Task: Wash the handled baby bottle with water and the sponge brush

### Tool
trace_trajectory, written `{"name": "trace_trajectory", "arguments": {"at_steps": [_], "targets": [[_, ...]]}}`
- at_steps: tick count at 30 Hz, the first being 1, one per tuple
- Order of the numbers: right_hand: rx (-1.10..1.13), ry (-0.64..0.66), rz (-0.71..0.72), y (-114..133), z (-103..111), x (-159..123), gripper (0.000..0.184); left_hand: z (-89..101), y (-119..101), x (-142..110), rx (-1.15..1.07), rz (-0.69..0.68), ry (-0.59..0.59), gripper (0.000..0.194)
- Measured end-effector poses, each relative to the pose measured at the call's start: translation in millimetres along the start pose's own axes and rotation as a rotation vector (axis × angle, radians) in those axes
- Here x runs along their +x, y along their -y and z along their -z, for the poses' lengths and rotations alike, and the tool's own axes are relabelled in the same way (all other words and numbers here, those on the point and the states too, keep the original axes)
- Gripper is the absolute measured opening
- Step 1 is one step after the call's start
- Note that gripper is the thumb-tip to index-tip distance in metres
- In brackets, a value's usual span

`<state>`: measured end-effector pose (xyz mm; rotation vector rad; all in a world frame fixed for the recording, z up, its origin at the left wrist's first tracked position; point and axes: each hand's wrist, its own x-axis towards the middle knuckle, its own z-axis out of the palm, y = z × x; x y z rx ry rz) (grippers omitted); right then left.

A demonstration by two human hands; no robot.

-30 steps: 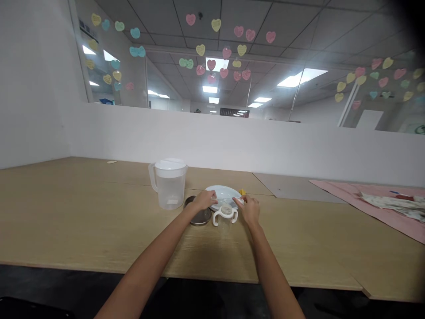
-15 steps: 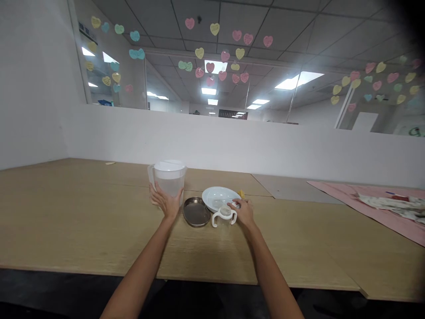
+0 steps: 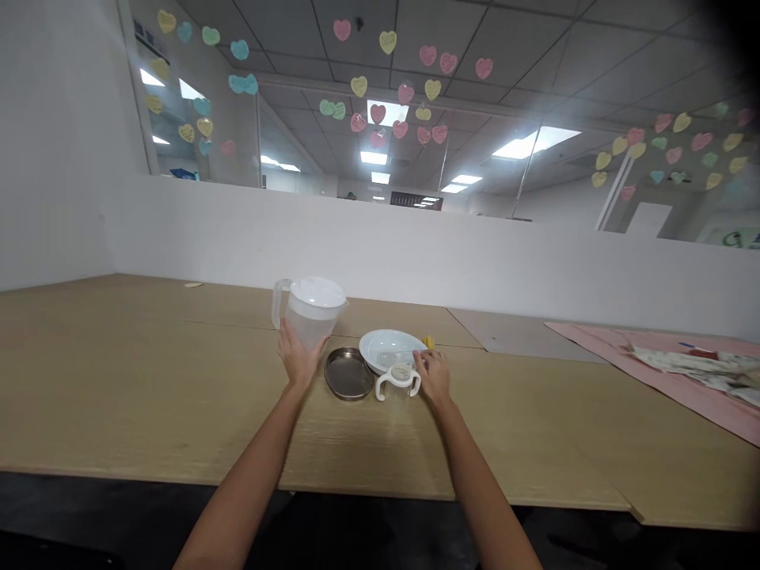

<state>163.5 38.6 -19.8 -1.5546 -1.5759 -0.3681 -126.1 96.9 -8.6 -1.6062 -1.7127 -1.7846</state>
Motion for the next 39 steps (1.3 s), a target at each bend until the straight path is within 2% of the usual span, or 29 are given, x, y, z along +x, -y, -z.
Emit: {"name": "trace_trajectory", "arguments": {"at_steps": [3, 6, 10, 13, 19, 25, 31, 39], "targets": [[0.012, -0.054, -0.021, 1.0, -0.8, -0.8, 0.048, 3.1, -5.7, -3.8, 0.054, -0.170, 0.028, 0.099], [-0.002, -0.127, -0.052, -1.8, -5.3, -1.9, 0.044, 5.4, -11.1, -7.5, 0.091, -0.341, 0.061, 0.093], [-0.020, -0.202, -0.127, -5.4, -11.4, -3.1, 0.036, 6.7, -14.5, -12.6, 0.124, -0.445, 0.109, 0.081], [0.004, -0.198, -0.165, -5.6, -13.3, -3.3, 0.032, 7.5, -14.7, -14.7, 0.152, -0.465, 0.137, 0.076], [0.091, -0.110, -0.260, -8.0, -15.9, -3.2, 0.032, 9.1, -13.1, -14.1, 0.173, -0.455, 0.151, 0.071], [0.107, -0.132, -0.242, -9.1, -18.2, -2.6, 0.031, 9.6, -13.0, -13.4, 0.160, -0.477, 0.179, 0.066], [0.112, -0.089, -0.258, -7.6, -16.3, -2.9, 0.032, 11.5, -14.4, -14.4, 0.176, -0.530, 0.191, 0.064], [0.108, -0.084, -0.268, -6.9, -16.5, -4.2, 0.032, 11.3, -11.7, -15.5, 0.142, -0.511, 0.186, 0.062]]}}
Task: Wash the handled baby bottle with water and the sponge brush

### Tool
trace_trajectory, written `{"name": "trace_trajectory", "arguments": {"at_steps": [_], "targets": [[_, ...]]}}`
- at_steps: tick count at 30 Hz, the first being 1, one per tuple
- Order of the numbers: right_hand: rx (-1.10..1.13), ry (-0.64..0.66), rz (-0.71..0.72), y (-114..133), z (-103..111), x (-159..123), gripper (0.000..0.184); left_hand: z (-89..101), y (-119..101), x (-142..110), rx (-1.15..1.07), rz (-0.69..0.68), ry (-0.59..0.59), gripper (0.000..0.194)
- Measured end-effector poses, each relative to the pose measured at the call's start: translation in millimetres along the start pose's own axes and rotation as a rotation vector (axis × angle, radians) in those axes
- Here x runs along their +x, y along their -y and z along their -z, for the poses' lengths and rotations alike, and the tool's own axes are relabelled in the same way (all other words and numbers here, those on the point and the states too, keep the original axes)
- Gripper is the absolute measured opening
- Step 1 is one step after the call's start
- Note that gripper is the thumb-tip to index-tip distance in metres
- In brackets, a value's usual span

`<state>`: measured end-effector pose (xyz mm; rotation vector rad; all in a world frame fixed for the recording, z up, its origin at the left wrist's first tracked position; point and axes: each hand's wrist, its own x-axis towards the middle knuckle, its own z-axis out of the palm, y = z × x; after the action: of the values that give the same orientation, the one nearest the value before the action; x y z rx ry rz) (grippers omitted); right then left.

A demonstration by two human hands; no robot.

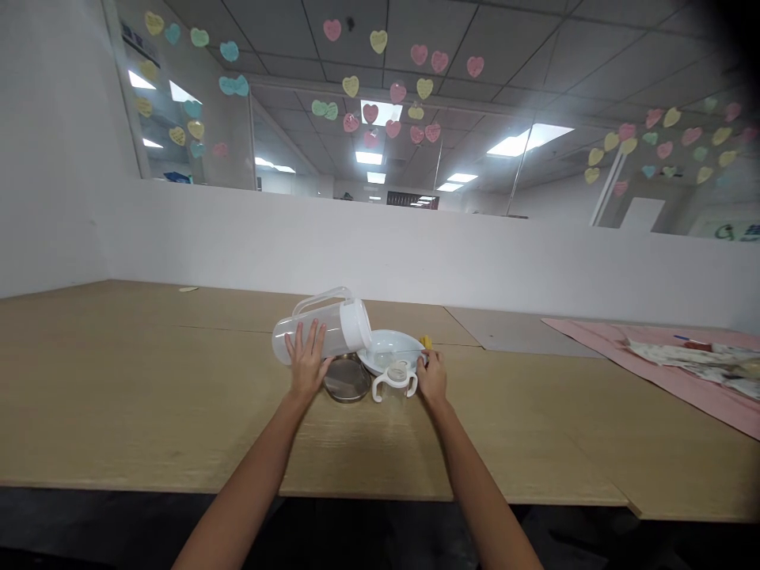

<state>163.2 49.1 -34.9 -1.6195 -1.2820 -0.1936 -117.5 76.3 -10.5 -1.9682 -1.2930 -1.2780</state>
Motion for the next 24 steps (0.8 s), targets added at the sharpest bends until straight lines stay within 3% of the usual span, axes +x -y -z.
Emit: {"name": "trace_trajectory", "arguments": {"at_steps": [6, 10, 17, 20, 24], "targets": [[-0.008, 0.005, -0.006, -0.3, -0.7, 0.4, 0.030, 1.6, -1.0, -0.5, -0.028, 0.050, -0.030, 0.065], [-0.022, -0.001, -0.015, 1.4, 1.3, 0.6, 0.031, 3.7, -5.0, 0.0, -0.026, 0.194, -0.107, 0.073], [-0.085, -0.283, -0.157, -14.0, 5.2, 7.2, 0.032, 4.1, -5.8, 3.3, -0.007, 0.424, -0.263, 0.091], [-0.191, -0.166, -0.271, -20.7, 5.1, 7.3, 0.032, 3.2, -5.2, 2.5, -0.037, 0.475, -0.260, 0.096], [-0.341, 0.191, -0.360, -16.9, 7.3, 4.7, 0.032, 8.7, -11.0, 3.2, -0.119, 0.595, -0.123, 0.098]]}}
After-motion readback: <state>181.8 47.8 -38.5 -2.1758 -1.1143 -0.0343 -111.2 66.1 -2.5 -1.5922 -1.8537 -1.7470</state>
